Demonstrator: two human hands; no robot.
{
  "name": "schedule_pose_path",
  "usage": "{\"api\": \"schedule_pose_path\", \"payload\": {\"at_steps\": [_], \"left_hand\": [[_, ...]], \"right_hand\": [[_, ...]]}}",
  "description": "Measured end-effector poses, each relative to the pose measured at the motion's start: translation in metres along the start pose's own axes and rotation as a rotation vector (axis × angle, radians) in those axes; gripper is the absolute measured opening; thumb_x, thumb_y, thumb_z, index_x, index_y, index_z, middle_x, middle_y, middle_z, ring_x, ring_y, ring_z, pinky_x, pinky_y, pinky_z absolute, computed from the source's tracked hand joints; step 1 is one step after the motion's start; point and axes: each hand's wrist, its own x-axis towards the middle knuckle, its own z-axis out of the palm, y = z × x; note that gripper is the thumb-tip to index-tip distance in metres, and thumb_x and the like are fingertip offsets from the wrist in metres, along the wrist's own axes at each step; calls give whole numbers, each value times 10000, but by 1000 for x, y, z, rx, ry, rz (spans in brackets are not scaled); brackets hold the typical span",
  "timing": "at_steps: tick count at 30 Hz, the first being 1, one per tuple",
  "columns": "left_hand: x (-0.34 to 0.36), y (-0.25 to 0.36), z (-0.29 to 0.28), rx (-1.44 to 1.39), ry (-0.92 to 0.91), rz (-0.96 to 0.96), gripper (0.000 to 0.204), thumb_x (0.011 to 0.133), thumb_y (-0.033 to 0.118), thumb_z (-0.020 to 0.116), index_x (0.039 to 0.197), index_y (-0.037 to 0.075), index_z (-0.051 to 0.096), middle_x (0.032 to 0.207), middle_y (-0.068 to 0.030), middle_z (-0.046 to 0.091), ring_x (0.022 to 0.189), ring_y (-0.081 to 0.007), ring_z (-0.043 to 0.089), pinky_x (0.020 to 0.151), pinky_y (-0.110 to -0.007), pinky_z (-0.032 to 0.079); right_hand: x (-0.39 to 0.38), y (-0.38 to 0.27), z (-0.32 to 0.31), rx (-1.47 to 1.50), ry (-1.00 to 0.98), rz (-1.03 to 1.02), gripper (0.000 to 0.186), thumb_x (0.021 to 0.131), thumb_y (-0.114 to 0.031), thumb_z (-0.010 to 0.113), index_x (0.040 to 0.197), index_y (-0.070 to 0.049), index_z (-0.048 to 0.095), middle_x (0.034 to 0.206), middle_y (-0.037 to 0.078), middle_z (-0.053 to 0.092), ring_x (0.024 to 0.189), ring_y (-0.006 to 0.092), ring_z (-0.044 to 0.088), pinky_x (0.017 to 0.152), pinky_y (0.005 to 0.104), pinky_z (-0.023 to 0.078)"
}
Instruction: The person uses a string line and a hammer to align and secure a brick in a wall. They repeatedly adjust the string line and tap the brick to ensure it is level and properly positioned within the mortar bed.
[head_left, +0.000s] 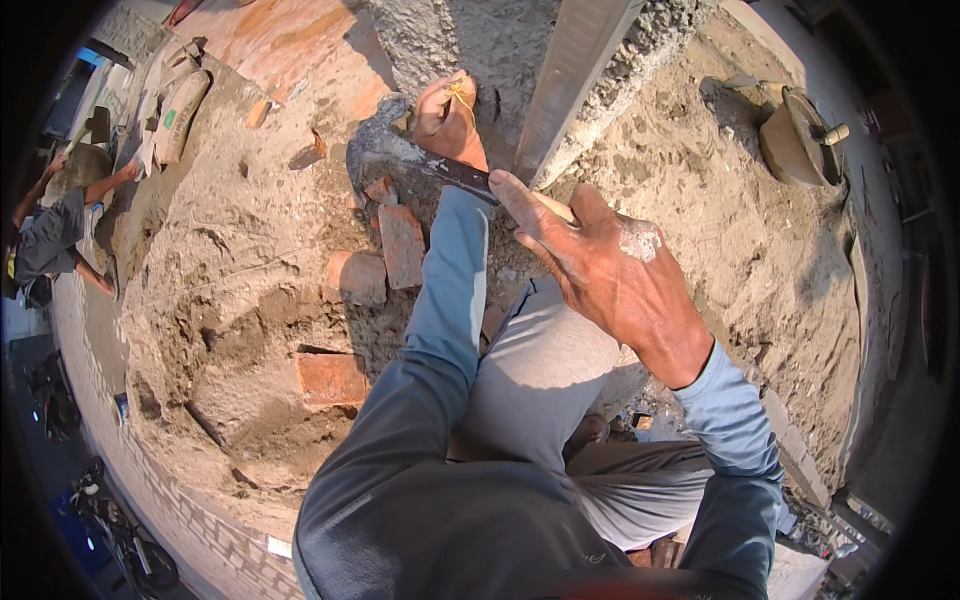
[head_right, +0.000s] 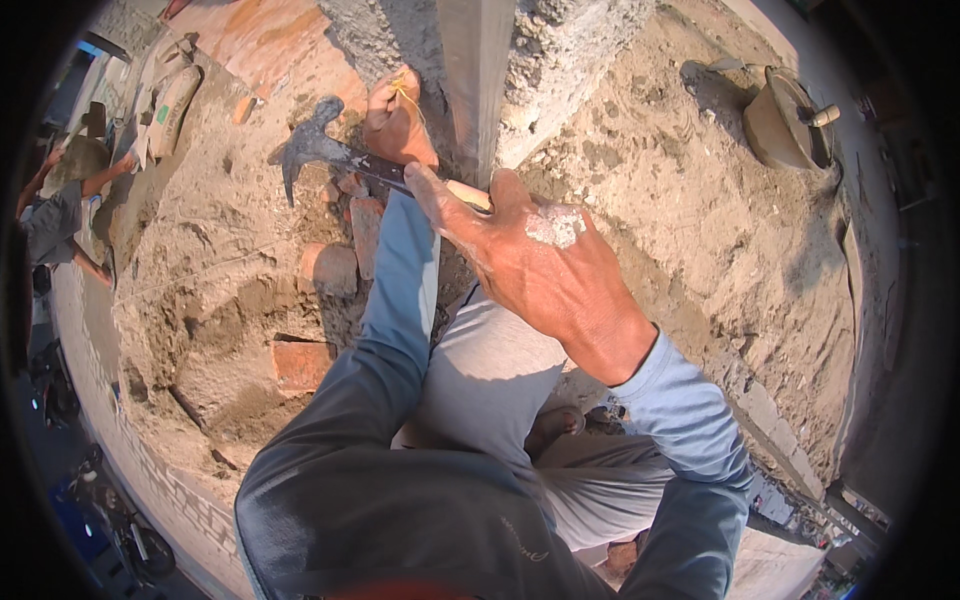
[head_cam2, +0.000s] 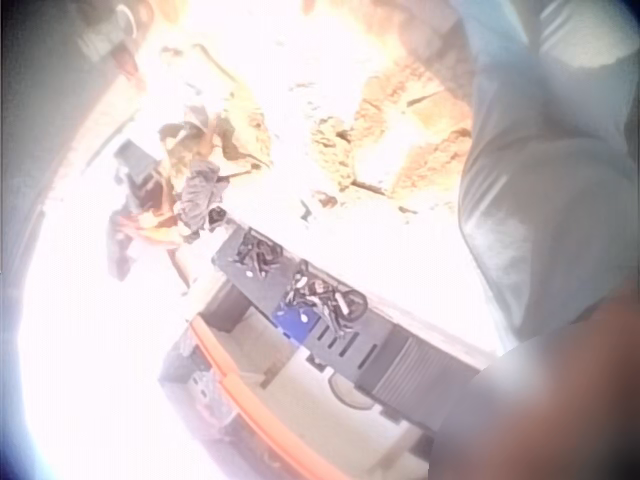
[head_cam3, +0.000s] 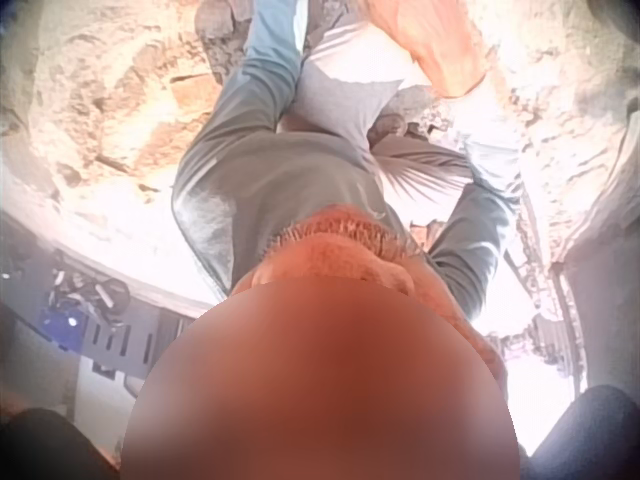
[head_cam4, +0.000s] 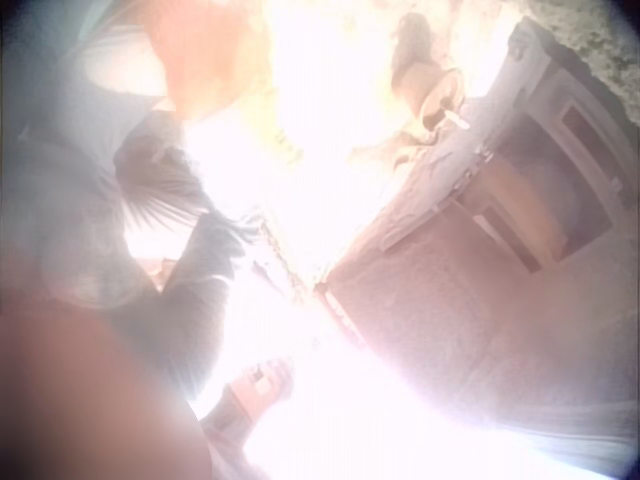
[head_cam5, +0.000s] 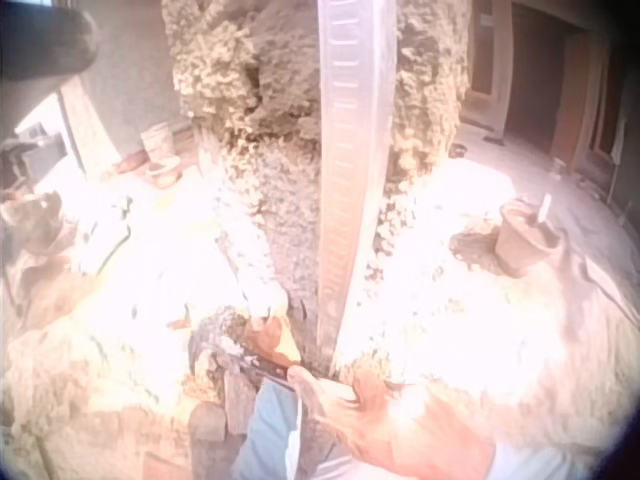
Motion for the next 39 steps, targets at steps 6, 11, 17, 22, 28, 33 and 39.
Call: {"api": "schedule_pose_path", "payload": {"at_steps": [6,11,17,22,28,33,39], "left_hand": [[-2,17,5,-16,37,-188,225,894,104,737,1014,-79,682,1145,-124,636,963,-165,624,899,-296,526],[-1,0,-2,-33,-44,61,153,882,37,713,1023,-13,680,1158,-151,625,1046,-198,621,900,-324,545],[-4,14,8,91,124,-249,169,905,37,680,1039,-66,674,1163,-166,620,1026,-214,635,919,-325,540],[7,-10,-13,181,-58,32,169,886,25,711,1049,-5,681,1159,-143,599,1049,-208,628,871,-332,554],[1,-5,-2,232,-5,190,133,889,39,721,1001,-6,666,1039,-155,692,944,-240,668,822,-345,545],[0,3,3,163,42,94,121,876,41,735,962,-28,684,1057,-148,681,962,-241,663,823,-326,547],[-1,15,9,85,20,22,141,863,-56,697,1004,-54,701,1251,-162,617,1007,-175,644,846,-297,555]], "right_hand": [[5,-3,-10,-53,-103,134,605,966,-216,616,1495,-384,376,864,135,537,566,295,592,448,407,483],[-1,-7,-15,-28,-94,-30,607,959,-209,624,1495,-365,384,961,168,603,569,330,596,432,414,484],[6,-1,-1,20,-22,119,653,943,-144,630,1506,-351,372,828,150,560,531,315,553,430,425,452],[4,-8,-16,-77,-113,43,686,948,-152,624,1526,-369,325,860,154,564,512,307,543,423,415,469],[10,-13,-21,-39,-59,64,695,948,-99,603,1529,-361,325,809,125,502,482,266,503,400,390,434],[11,-9,-24,-85,-186,72,699,911,-98,620,1516,-335,362,779,129,483,516,271,548,440,396,467],[10,-28,-30,-143,-124,-24,657,941,-114,601,1515,-327,364,846,175,566,573,322,610,454,411,476]]}}
